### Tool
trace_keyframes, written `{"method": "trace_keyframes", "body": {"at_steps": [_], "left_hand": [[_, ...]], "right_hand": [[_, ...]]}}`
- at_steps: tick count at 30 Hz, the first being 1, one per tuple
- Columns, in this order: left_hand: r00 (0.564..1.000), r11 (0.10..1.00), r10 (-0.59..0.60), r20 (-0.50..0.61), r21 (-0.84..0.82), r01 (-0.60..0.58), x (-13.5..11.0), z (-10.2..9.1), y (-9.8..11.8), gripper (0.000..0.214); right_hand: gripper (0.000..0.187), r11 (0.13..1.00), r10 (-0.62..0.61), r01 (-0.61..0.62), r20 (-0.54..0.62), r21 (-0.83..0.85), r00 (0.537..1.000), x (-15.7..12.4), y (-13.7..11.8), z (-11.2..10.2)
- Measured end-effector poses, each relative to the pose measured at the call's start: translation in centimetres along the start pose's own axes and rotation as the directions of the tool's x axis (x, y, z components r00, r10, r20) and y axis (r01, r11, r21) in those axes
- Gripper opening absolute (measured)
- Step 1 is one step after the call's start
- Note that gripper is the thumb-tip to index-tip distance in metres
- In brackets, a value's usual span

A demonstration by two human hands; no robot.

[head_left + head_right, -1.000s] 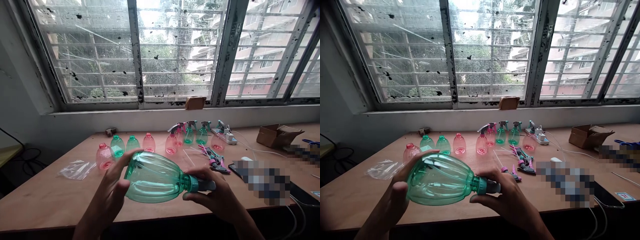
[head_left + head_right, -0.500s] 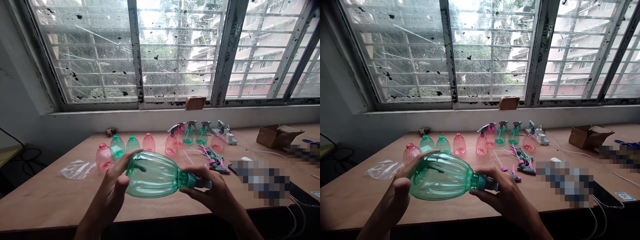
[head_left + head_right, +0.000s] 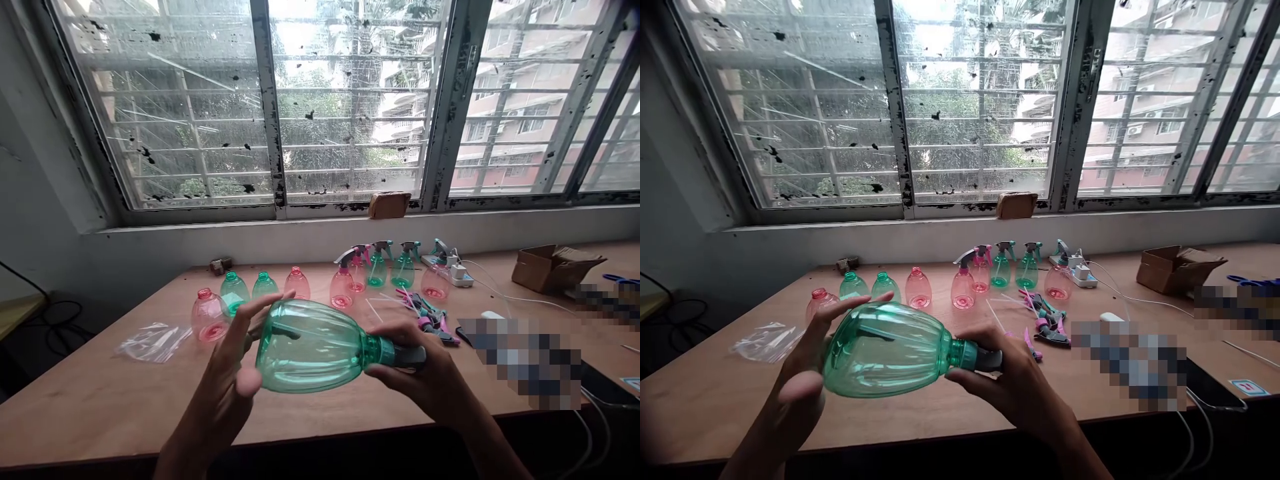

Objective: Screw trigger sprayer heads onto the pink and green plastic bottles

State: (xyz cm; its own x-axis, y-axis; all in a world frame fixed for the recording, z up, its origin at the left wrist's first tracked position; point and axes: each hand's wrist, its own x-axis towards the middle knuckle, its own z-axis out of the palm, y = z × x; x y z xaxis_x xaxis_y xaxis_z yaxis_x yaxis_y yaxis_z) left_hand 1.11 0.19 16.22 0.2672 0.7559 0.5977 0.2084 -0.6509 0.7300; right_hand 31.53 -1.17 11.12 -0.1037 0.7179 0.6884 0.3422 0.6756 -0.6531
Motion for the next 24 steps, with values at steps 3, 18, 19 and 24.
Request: {"method": "trace_keyframes", "body": {"at_steps": [3, 18, 19, 24], "left_hand": [[0.979, 0.992, 0.064, 0.196, 0.091, -0.083, -0.2, -1.5, -0.5, 0.104], [0.921, 0.932, 0.353, 0.167, 0.027, -0.362, 0.3, -0.7, 0.4, 0.094], [0.919, 0.932, 0.358, 0.169, 0.001, -0.363, 0.3, -0.7, 0.4, 0.095], [0.916, 0.936, 0.347, 0.203, -0.006, -0.353, 0.2, -0.8, 0.4, 0.08]], "right_hand": [[0.035, 0.975, 0.104, -0.108, 0.028, 0.195, 0.994, 0.2, -0.1, -0.2], [0.031, 0.532, 0.152, -0.393, 0.372, 0.75, 0.916, 1.2, -0.1, -0.6], [0.031, 0.502, 0.14, -0.397, 0.38, 0.768, 0.914, 1.3, 0.0, -0.6], [0.035, 0.412, 0.196, -0.515, 0.479, 0.752, 0.856, 1.6, 0.5, -0.7]]}}
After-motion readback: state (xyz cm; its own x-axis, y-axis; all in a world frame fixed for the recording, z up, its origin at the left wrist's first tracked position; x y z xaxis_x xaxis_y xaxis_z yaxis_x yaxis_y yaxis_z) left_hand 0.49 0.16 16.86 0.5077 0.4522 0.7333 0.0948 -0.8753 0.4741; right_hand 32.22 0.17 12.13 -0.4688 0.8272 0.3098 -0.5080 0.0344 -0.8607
